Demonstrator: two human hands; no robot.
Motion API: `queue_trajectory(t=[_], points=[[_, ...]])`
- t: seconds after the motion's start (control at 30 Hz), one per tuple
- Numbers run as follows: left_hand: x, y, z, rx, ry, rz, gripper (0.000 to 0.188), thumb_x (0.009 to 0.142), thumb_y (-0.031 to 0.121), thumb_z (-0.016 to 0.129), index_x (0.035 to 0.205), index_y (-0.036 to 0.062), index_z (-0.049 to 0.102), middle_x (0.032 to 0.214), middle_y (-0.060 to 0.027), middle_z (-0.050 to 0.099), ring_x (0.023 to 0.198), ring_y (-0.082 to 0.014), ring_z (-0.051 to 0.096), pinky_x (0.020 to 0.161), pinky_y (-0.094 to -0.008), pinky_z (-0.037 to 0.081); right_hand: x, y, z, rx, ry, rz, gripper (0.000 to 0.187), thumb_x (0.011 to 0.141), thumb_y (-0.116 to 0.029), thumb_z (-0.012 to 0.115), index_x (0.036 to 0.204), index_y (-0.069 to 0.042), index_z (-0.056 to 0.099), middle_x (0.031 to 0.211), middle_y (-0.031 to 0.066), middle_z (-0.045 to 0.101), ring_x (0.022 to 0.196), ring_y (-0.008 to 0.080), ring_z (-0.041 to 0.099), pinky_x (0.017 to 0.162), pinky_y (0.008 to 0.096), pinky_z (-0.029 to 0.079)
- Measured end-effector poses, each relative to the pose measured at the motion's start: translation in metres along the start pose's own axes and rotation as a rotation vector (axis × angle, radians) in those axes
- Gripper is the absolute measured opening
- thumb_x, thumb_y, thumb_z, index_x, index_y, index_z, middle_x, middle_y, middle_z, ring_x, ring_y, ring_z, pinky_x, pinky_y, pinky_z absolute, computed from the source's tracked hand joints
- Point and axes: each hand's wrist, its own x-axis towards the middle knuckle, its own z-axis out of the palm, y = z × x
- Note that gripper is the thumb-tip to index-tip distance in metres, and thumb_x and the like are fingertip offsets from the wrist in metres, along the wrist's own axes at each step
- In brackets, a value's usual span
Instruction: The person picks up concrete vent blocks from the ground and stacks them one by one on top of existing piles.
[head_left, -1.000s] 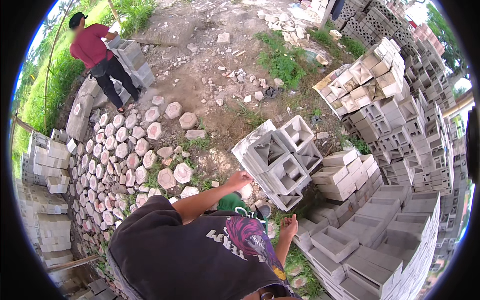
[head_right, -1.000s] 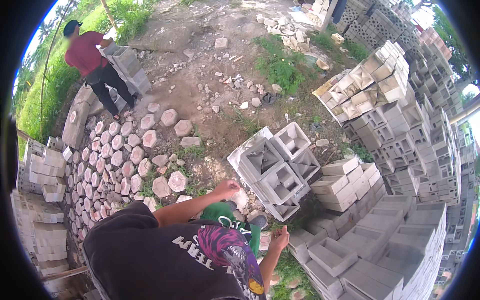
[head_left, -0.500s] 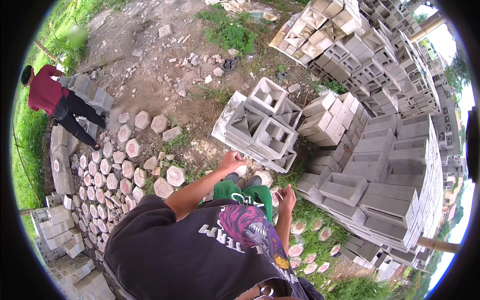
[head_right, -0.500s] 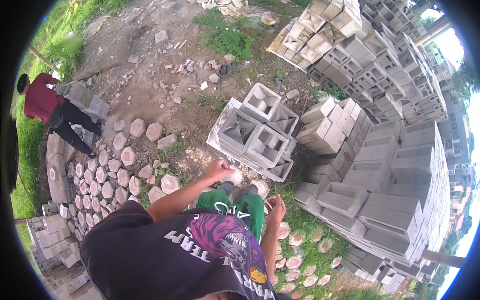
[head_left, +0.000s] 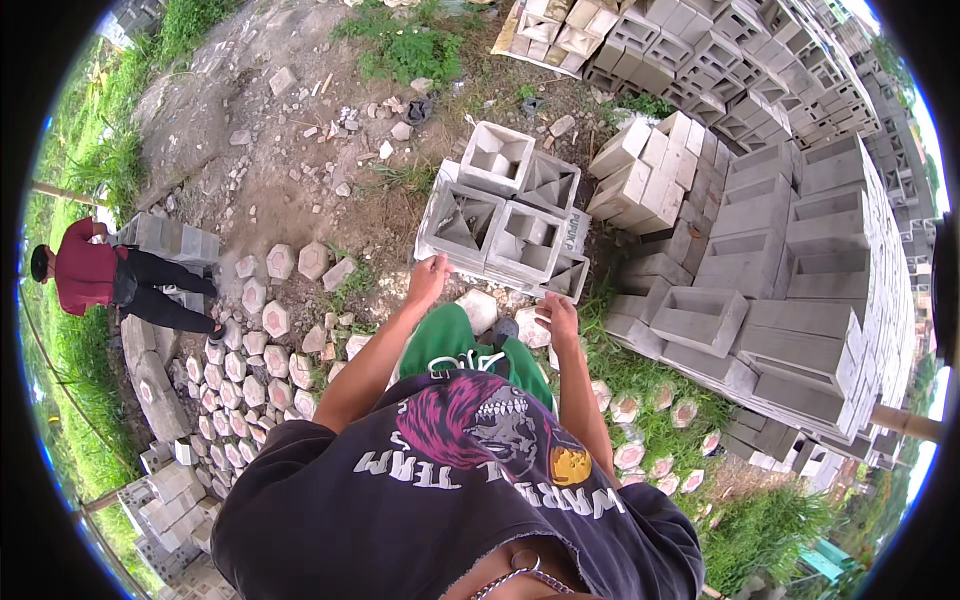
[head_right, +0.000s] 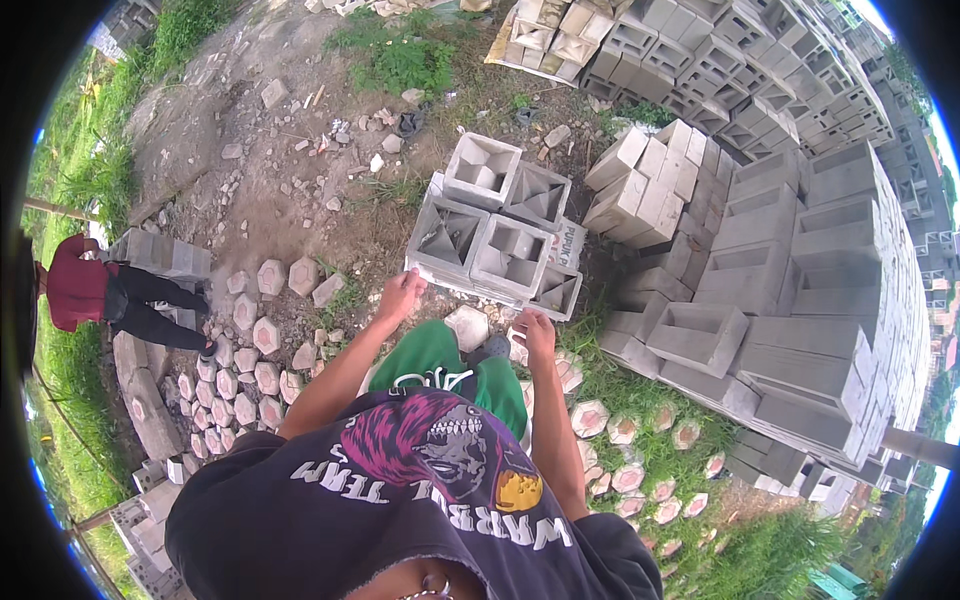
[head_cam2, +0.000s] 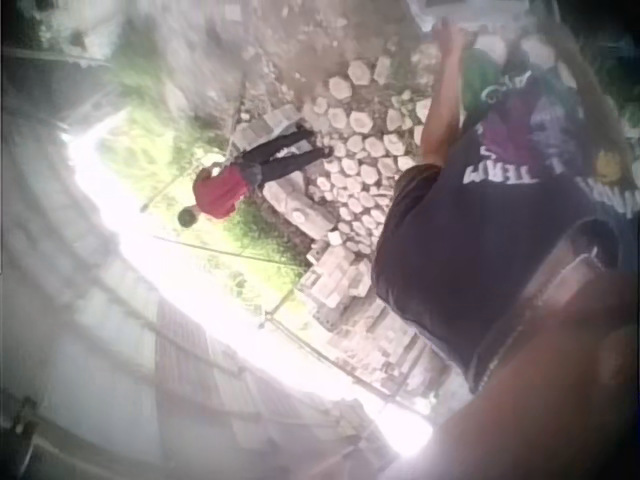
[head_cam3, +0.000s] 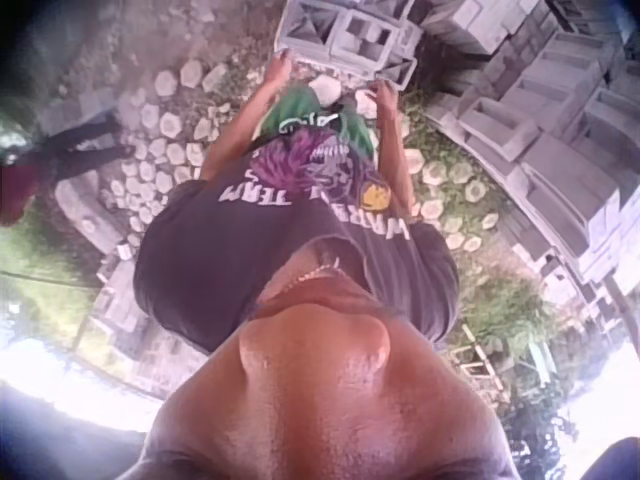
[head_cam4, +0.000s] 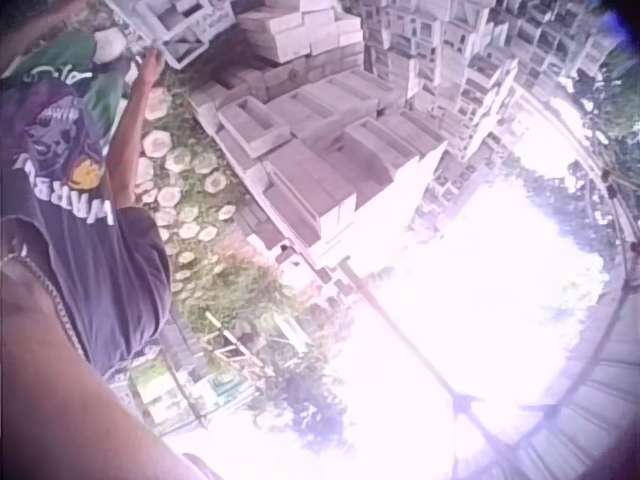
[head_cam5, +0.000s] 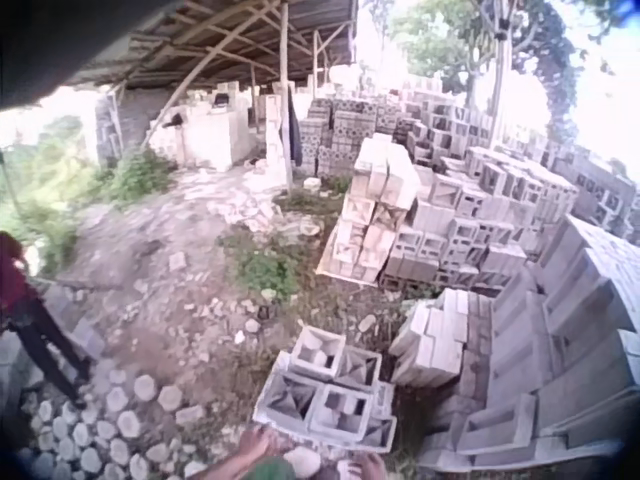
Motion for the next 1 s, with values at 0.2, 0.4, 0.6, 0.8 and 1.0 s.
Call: queue_trajectory(t=[0.2,0.4,0.6,0.8,1.0], points=[[0.055,-0.007,-0.011,0.038,-0.062,-0.054,0.027,0.091,0.025,0.059,0.102,0.0017,0.065,0.098,-0.0108,0.07,0.085,-0.0204,0.067,0.078,-0.034,0.051,0.028,-0.006,0.034,-0.045,-0.011,0.022,0.022,0.092,-0.029,0.06,0.105,-0.011,0.056,0.09,0.0014,0.061,0.08,0.0129,0.059,0.069,0.0323,0.05],[0.142,-0.007,-0.033,0.196,-0.256,0.034,0.027,0.088,0.025,0.063,0.105,0.0039,0.065,0.098,-0.0109,0.07,0.091,-0.0222,0.066,0.081,-0.0341,0.051,0.068,0.01,0.098,-0.003,0.062,0.063,0.022,0.092,-0.027,0.06,0.107,-0.01,0.056,0.088,0.0009,0.062,0.075,0.0109,0.058,0.063,0.0299,0.048],[0.237,0.005,-0.054,0.292,-0.515,0.14,0.03,0.086,0.027,0.064,0.107,0.0054,0.064,0.098,-0.0101,0.069,0.091,-0.0211,0.066,0.081,-0.0339,0.051,0.127,0.032,0.197,0.159,0.197,0.057,0.028,0.092,-0.03,0.06,0.112,-0.011,0.054,0.093,0.0027,0.062,0.082,0.0141,0.059,0.072,0.0343,0.05],[0.289,-0.024,-0.093,0.332,-0.712,0.231,0.03,0.086,0.028,0.064,0.106,0.0058,0.064,0.099,-0.0098,0.068,0.09,-0.0216,0.066,0.08,-0.0341,0.051,0.138,0.039,0.294,0.266,0.31,0.074,0.035,0.091,-0.029,0.059,0.12,-0.011,0.052,0.097,0.0033,0.062,0.085,0.0156,0.059,0.072,0.0353,0.049],[0.302,-0.038,-0.101,0.372,-0.827,0.123,0.031,0.086,0.028,0.064,0.108,0.0059,0.063,0.099,-0.0102,0.068,0.089,-0.0223,0.066,0.08,-0.0348,0.051,0.13,0.038,0.332,0.196,0.463,0.11,0.033,0.091,-0.026,0.058,0.118,-0.008,0.056,0.096,0.003,0.062,0.08,0.0126,0.059,0.07,0.0321,0.049]])
